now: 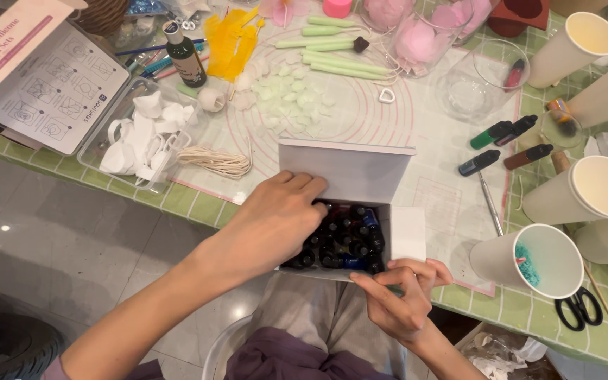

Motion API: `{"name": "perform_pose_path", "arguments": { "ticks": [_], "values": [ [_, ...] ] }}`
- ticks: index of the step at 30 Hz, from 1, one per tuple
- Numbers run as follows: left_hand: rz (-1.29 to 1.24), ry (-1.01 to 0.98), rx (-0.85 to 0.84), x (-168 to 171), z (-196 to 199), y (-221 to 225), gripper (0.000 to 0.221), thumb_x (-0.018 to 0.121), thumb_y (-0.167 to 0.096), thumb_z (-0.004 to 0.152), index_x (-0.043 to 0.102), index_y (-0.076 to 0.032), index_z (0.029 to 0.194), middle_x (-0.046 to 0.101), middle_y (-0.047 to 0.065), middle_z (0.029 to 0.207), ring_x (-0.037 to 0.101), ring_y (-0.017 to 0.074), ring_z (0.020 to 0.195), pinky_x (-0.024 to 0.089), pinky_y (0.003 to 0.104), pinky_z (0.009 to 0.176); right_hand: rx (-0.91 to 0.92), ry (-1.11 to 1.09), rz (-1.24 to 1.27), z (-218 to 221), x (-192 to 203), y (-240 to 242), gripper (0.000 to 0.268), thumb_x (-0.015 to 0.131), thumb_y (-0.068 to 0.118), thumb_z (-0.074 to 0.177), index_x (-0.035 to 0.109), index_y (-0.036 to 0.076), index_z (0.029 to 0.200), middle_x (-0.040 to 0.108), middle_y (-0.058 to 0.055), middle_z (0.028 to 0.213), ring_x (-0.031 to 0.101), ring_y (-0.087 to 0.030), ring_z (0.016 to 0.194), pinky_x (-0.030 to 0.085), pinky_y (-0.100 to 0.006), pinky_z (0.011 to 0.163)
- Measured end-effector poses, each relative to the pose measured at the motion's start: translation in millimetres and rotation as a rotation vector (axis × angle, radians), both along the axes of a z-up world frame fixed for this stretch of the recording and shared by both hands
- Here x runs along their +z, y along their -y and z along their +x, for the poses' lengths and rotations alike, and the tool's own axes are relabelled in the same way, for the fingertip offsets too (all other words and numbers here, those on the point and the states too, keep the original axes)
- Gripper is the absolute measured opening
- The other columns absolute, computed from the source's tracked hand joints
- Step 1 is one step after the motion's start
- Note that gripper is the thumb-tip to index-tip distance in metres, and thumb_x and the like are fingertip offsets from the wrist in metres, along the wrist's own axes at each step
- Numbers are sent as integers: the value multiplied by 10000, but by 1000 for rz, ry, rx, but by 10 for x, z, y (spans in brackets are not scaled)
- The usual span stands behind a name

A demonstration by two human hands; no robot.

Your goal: The person is mixing colorants and fragrance oils into melted candle wax within a paper cup.

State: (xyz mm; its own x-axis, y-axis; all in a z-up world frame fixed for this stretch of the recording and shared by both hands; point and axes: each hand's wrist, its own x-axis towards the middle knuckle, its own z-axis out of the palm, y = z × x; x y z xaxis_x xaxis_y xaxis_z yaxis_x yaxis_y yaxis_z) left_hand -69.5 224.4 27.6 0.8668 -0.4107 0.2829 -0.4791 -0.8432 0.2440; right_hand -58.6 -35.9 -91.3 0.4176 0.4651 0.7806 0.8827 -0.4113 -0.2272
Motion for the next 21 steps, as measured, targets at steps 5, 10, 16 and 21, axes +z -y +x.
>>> {"name": "perform_pose_path", "arguments": {
  "ticks": [5, 10, 16, 21],
  "values": [
    [72, 4, 7, -70, 132, 42, 169, 722, -35, 591, 725, -36, 760, 648, 136, 922, 635, 312, 932, 479, 423, 808, -30, -1, -22, -2, -11, 1, 501, 742, -21, 574, 807, 282, 967, 509, 88, 741, 530, -193, 901, 285, -450, 902],
    [43, 40, 28, -73, 124, 28, 177, 716, -27, 583, 725, -39, 759, 653, 130, 922, 637, 307, 933, 478, 420, 800, -35, 0, -18, -4, -8, 0, 513, 723, -36, 567, 808, 274, 967, 518, 83, 741, 539, -207, 907, 293, -456, 910],
    [185, -226, -6, 187, -36, -57, 193, 779, -73, 541, 722, -32, 721, 668, 113, 914, 617, 305, 997, 442, 410, 901, -26, -12, -7, -37, -11, 8, 510, 725, -28, 564, 811, 271, 968, 516, 86, 743, 534, -197, 906, 283, -452, 907],
    [-11, -215, -82, 237, -159, -90, 505, 778, -43, 488, 797, -89, 990, 680, 88, 857, 598, 298, 961, 385, 421, 901, -16, 13, 21, -59, -67, 15, 512, 723, -21, 560, 814, 264, 976, 504, 80, 757, 528, -192, 921, 278, -451, 901]
  ]
}}
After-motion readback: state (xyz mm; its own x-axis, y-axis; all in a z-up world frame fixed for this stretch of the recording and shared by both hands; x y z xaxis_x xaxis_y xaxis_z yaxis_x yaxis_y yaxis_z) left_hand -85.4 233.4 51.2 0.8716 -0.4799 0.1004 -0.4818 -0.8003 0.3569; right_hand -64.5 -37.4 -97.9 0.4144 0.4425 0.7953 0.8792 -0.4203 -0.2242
